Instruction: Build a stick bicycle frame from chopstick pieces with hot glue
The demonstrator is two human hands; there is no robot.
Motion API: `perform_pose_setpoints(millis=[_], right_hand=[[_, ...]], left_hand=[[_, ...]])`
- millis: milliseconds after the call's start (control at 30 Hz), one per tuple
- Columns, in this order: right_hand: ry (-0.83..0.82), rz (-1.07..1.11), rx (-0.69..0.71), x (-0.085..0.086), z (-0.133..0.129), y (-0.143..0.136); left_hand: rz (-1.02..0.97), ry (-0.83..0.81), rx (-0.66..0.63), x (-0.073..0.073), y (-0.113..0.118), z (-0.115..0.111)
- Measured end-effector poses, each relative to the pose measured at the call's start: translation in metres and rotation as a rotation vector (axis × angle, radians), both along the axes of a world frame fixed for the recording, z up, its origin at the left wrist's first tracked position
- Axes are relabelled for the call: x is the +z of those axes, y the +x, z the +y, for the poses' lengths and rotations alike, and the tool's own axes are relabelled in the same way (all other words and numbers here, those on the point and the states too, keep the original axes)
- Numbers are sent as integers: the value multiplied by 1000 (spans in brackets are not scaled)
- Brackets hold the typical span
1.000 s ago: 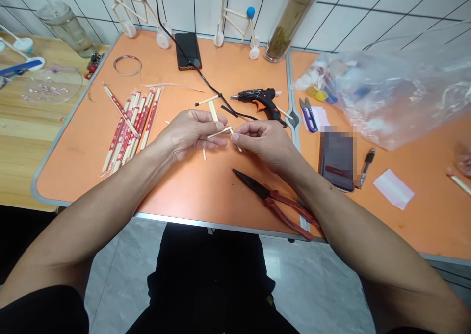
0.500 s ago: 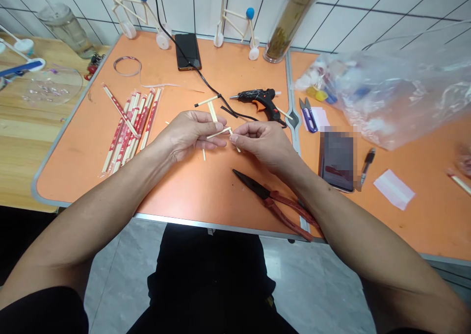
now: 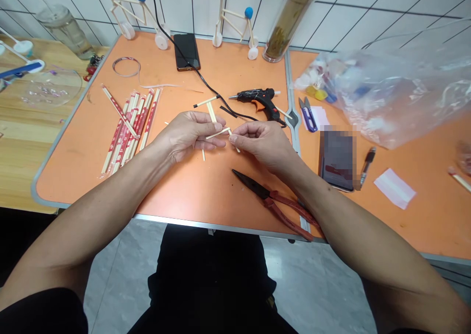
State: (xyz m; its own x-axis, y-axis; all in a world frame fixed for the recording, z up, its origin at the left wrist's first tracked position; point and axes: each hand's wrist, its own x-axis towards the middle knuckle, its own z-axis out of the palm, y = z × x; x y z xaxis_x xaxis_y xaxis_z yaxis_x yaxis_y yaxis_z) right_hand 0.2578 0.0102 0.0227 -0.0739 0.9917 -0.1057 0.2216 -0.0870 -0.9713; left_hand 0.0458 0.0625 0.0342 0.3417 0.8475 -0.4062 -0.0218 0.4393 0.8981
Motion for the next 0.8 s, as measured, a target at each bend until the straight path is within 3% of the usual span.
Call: perform_pose_setpoints(millis=[800], right_hand=[[8, -4, -1, 0, -1, -1]], left_hand=[[-16, -9, -14, -1, -1, 0]])
